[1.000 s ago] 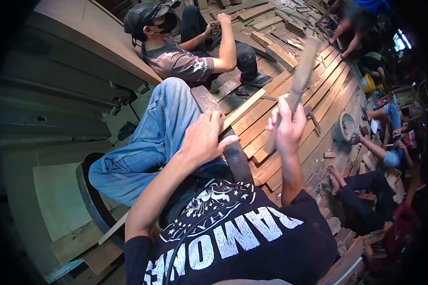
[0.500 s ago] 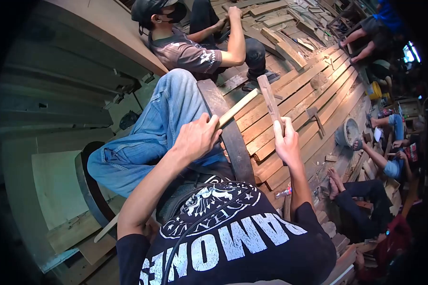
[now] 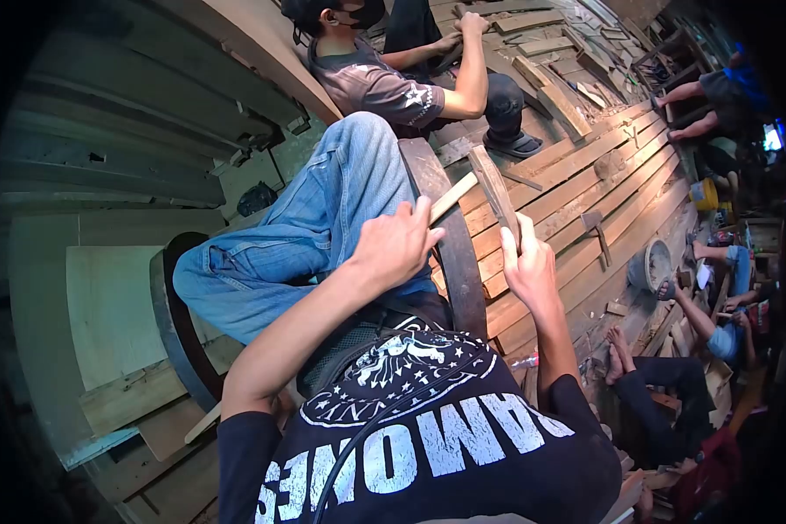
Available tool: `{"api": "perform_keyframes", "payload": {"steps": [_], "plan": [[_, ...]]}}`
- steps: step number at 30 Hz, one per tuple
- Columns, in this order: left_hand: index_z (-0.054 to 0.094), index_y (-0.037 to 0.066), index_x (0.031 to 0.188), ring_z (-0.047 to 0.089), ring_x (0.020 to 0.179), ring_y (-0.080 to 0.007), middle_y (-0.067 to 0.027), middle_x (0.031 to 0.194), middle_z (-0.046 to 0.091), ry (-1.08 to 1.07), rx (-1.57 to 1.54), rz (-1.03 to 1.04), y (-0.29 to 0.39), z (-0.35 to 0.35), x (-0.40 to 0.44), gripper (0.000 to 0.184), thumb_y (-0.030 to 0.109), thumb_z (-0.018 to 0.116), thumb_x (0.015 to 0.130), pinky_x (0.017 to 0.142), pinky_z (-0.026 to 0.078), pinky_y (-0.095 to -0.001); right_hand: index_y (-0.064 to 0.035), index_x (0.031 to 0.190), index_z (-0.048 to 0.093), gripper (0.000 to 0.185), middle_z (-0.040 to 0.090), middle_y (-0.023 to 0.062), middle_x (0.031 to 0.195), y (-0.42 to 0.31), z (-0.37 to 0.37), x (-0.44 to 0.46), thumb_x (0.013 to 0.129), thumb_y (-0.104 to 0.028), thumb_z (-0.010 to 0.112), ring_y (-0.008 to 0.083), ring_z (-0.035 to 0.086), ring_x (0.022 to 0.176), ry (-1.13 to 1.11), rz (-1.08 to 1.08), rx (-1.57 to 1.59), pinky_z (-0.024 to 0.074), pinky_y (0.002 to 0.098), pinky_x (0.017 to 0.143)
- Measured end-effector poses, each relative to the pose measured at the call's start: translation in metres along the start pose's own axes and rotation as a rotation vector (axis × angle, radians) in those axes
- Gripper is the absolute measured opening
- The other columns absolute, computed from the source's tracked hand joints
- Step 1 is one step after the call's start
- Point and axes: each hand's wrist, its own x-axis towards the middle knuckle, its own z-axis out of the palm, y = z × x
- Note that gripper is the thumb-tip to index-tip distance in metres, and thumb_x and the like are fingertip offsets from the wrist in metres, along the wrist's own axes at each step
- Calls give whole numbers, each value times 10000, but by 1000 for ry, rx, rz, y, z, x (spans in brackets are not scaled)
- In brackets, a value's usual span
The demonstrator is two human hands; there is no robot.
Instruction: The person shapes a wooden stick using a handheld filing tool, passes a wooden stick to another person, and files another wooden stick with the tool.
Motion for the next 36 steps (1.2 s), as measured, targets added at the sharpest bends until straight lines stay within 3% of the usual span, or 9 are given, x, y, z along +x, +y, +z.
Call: {"api": "perform_keyframes", "payload": {"steps": [3, 6, 11, 18, 26, 34, 36], "plan": [[442, 12, 1209, 620, 590, -398, -225, 771, 608, 58, 44, 12, 0, 21, 8, 396, 323, 514, 975, 503, 493, -490, 20, 1194, 489, 311, 629, 296, 771, -2, -3, 1, 955, -174, 537, 460, 632, 750, -21, 20, -50, 481, 508, 623], [308, 7, 1438, 615, 555, -399, -211, 657, 602, 81, 34, 88, -7, 25, 6, 560, 263, 504, 980, 486, 485, -502, 17, 1188, 489, 309, 624, 288, 739, -1, -3, -2, 954, -178, 542, 458, 629, 711, -10, 24, -42, 478, 508, 595], [293, 40, 1462, 612, 558, -400, -216, 647, 606, -6, 0, 61, -11, 16, 2, 550, 221, 488, 981, 501, 483, -507, 5, 1171, 498, 294, 612, 280, 691, -3, -3, -11, 947, -173, 560, 455, 625, 667, -11, -12, -119, 471, 511, 569], [269, 103, 1488, 617, 592, -407, -209, 647, 609, -33, -61, 149, -26, 15, 4, 549, 246, 461, 993, 538, 478, -518, 0, 942, 493, 202, 576, 272, 617, -3, -3, -22, 942, -179, 586, 468, 596, 604, -51, -1, -127, 447, 516, 510], [193, 180, 1528, 618, 629, -408, -234, 700, 617, -214, -128, 114, -22, -2, 6, 607, 212, 460, 984, 580, 481, -525, 9, 990, 473, 200, 575, 286, 629, -16, -12, -30, 949, -163, 567, 476, 596, 623, -143, 34, -165, 443, 526, 516], [243, 208, 1516, 615, 657, -422, -233, 728, 626, -287, -272, 67, -20, -7, 1, 577, 224, 468, 985, 620, 475, -533, 19, 1000, 461, 213, 560, 286, 590, -17, -9, -41, 953, -166, 556, 478, 585, 572, -205, 139, -174, 439, 520, 474], [255, 219, 1512, 611, 648, -425, -237, 705, 616, -262, -318, 72, -24, -1, -1, 573, 231, 474, 983, 615, 472, -538, 19, 970, 449, 228, 555, 281, 567, -8, 5, -43, 955, -180, 558, 469, 586, 544, -136, 91, -226, 435, 521, 456]]}}
